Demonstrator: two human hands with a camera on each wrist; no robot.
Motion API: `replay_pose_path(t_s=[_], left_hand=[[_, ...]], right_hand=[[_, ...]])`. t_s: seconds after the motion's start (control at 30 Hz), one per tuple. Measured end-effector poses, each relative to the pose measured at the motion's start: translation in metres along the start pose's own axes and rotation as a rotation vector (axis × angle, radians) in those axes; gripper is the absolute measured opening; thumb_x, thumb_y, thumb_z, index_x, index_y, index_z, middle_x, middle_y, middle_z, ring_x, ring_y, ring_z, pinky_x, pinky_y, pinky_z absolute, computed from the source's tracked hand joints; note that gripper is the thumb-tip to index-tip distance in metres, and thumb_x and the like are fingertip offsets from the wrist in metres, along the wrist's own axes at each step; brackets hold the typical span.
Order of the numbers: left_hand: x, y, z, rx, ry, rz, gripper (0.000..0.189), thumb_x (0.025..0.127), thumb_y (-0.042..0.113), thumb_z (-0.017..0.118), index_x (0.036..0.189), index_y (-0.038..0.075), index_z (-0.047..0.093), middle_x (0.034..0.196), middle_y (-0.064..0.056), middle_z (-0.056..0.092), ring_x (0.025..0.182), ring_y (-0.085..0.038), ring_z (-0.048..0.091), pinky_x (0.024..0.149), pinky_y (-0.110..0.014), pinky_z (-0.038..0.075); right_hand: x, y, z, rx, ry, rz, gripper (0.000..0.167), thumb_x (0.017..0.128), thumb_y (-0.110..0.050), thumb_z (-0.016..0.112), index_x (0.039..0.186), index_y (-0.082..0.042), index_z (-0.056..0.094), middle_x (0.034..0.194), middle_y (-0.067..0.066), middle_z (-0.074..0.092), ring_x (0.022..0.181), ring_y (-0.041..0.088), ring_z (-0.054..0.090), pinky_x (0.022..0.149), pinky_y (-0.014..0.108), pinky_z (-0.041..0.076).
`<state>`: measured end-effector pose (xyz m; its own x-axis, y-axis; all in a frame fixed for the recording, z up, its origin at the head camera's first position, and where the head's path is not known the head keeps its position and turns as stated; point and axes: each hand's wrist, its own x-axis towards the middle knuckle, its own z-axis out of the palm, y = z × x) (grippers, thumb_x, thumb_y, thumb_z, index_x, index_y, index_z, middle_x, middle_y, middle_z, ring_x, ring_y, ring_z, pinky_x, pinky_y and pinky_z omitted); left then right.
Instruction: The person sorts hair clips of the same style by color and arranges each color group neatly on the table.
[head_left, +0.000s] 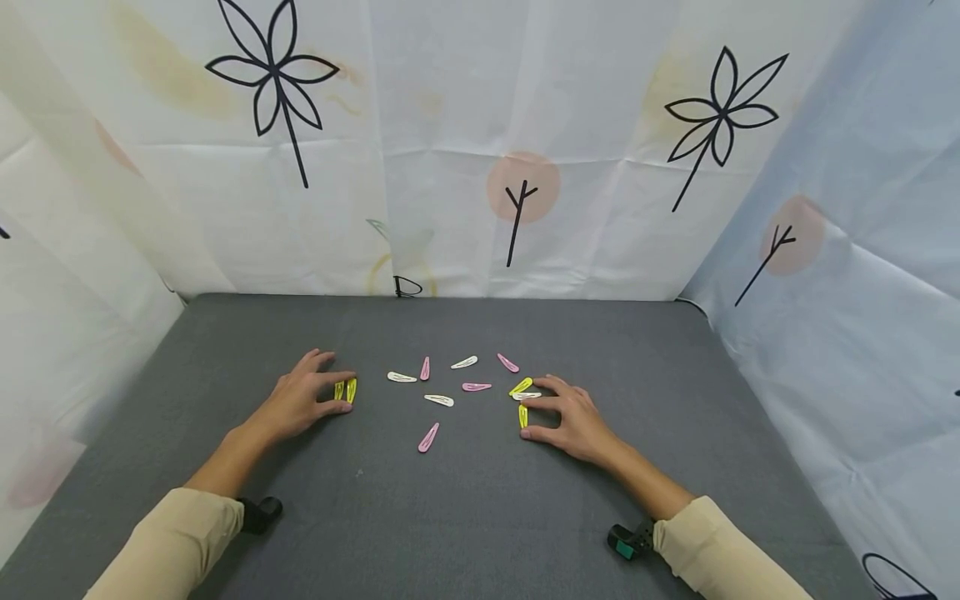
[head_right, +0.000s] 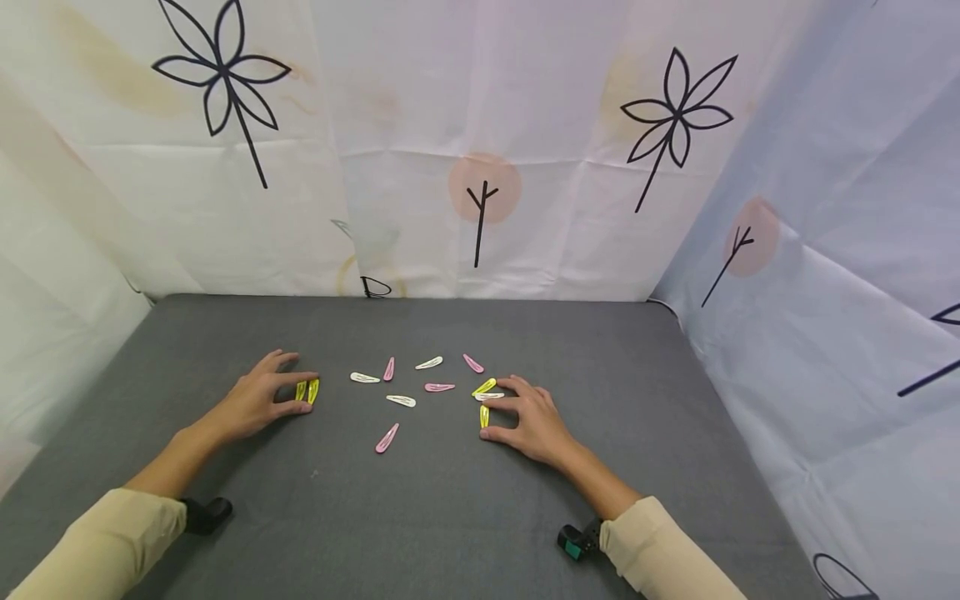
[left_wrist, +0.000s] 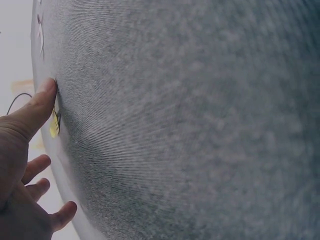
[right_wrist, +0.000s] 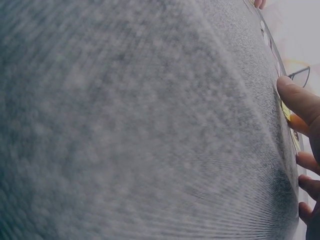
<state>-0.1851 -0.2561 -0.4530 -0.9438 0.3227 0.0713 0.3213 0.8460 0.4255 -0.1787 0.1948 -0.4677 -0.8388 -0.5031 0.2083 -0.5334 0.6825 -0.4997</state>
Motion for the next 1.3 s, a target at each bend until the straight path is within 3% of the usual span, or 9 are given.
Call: replay_pose_path(t_s=[0.5,0.77,1.03,1.3], left_hand=[[0.001,-0.002,0.001,-0.035,0.0,-0.011,0.051,0.083,0.027,0.081,0.128,0.008,0.068,0.147,-0.031,0.039,0.142,-0.053,0.021,0.096,-0.078,0.025],[0.001,-0.004,0.002,-0.042,-0.002,-0.02,0.052,0.083,0.031,0.081,0.128,0.01,0.068,0.147,-0.031,0.039,0.141,-0.054,0.02,0.095,-0.08,0.023],[-0.002,-0.004,0.003,-0.044,0.013,-0.018,0.051,0.084,0.03,0.08,0.13,0.011,0.067,0.146,-0.032,0.04,0.141,-0.054,0.021,0.095,-0.079,0.023],[-0.002,-0.004,0.003,-0.03,0.002,-0.033,0.052,0.085,0.03,0.079,0.131,0.011,0.066,0.147,-0.032,0.039,0.14,-0.055,0.021,0.096,-0.078,0.023]], right_hand=[[0.0,0.003,0.0,0.022,-0.014,-0.018,0.05,0.077,-0.038,0.085,0.12,-0.016,0.074,0.141,0.015,0.053,0.14,0.04,0.038,0.106,0.063,0.027],[0.006,0.0,0.001,0.045,0.038,-0.034,0.049,0.074,-0.038,0.087,0.117,-0.016,0.075,0.139,0.015,0.055,0.14,0.041,0.037,0.103,0.066,0.029],[0.033,-0.022,0.006,0.054,0.04,-0.044,0.051,0.076,-0.039,0.086,0.119,-0.015,0.074,0.141,0.013,0.053,0.142,0.035,0.036,0.104,0.064,0.032],[0.074,-0.06,0.026,0.063,0.036,-0.101,0.051,0.077,-0.037,0.086,0.12,-0.011,0.073,0.139,0.016,0.055,0.141,0.036,0.037,0.105,0.063,0.032]])
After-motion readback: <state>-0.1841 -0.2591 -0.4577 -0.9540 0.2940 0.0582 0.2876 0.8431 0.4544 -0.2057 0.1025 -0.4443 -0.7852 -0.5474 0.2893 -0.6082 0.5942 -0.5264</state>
